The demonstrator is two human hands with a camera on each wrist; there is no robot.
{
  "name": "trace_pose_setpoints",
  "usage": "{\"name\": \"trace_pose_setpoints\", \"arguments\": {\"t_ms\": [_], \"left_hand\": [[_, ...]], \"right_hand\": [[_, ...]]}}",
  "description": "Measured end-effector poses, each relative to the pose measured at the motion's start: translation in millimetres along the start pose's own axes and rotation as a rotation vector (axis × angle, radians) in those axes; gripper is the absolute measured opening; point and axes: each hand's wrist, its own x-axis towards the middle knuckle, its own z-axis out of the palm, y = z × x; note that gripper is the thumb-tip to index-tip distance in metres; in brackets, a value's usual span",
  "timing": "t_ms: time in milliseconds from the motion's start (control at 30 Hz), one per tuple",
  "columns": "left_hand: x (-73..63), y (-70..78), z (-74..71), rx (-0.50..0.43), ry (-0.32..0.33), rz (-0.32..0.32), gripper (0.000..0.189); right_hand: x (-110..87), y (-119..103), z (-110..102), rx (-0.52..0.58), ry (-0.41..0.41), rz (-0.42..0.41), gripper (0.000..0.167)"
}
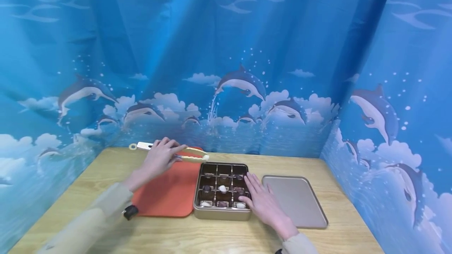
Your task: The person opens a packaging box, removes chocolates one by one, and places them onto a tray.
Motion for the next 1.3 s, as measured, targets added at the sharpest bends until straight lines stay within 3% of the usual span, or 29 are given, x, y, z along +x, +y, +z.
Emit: {"name": "trace_pose_setpoints", "arguments": {"t_ms": [300,567,733,967,1300], "left_hand": [[-14.2,-39.4,-9.9,0.092,0.028,-0.099,0.042],[-13.9,-62.6,0.1,0.195,-0.019,-0.121,0.037],[-9.6,-66.3,11.8,0.264,-0.088,-0.115,0.033],[0.4,-68.9,28.1,0.32,-0.123,-0.095,0.047],[8.3,-63.6,41.7,0.316,-0.153,-0.071,0.031]], "right_hand": [[0.4,-2.8,-2.5,-0.03,-0.038,0.026,0.072],[-0.1,0.3,-2.5,-0.028,-0.027,0.02,0.071],[0.3,-0.9,-3.4,-0.025,-0.065,0.04,0.072],[-0.8,-0.5,-0.1,-0.017,-0.039,0.018,0.072],[0.0,-0.3,-0.9,-0.024,-0.079,0.056,0.073]]}}
